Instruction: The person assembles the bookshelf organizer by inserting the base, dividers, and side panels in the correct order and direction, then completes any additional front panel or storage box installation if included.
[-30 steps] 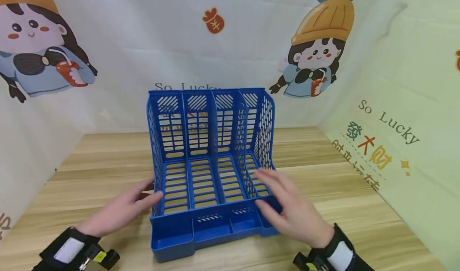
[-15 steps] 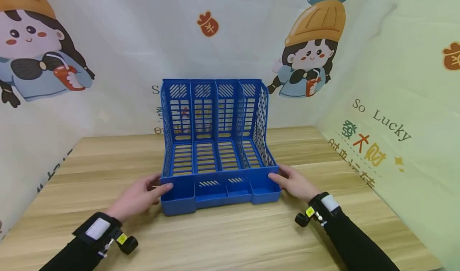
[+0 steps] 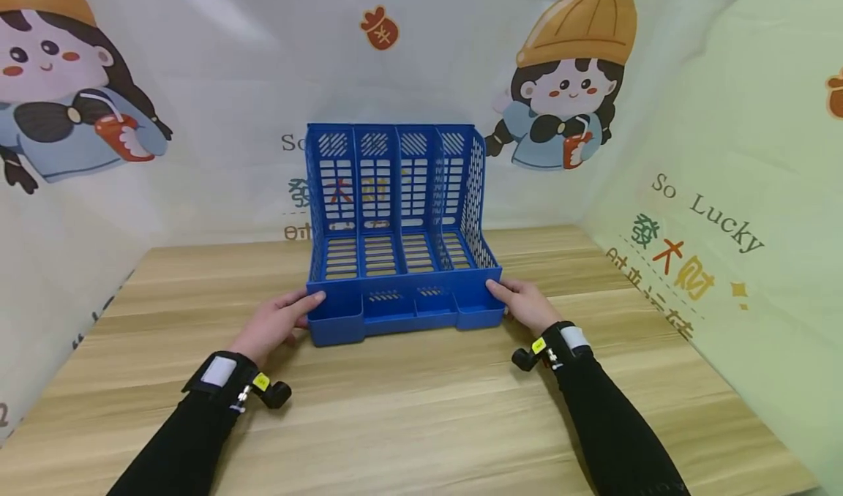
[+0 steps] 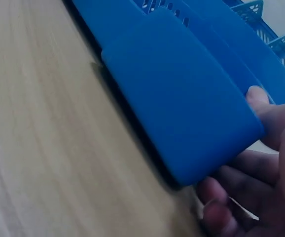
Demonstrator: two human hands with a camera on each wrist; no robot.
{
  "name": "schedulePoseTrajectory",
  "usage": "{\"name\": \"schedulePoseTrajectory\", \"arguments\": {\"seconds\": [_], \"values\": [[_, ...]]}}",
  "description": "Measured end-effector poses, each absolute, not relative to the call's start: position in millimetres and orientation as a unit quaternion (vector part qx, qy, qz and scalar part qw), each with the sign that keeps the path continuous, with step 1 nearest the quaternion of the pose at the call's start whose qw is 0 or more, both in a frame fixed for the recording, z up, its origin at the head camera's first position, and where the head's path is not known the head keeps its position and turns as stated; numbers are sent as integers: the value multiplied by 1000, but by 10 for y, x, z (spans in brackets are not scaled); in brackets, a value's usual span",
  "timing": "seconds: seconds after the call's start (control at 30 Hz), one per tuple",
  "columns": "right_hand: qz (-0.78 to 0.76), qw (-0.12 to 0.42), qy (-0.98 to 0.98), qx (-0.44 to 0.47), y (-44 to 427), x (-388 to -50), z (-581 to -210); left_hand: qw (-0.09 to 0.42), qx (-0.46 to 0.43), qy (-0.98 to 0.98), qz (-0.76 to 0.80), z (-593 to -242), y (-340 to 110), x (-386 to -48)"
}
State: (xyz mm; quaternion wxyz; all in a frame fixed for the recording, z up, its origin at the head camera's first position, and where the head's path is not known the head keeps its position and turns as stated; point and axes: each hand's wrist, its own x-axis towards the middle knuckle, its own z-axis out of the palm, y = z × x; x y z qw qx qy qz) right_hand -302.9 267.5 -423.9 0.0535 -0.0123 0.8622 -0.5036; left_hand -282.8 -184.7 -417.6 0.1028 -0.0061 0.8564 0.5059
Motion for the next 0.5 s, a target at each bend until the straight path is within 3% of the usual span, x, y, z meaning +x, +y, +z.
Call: {"name": "schedulePoseTrajectory", "arguments": {"seconds": [0.3, 0.5], "values": [[-528, 41, 848, -11, 2763, -3014, -4168, 92, 29, 830, 550, -4168, -1911, -2849], [-425, -49, 900, -81, 2681, -2773, -3747, -9, 130, 898, 420, -3690, -1741, -2620]]}}
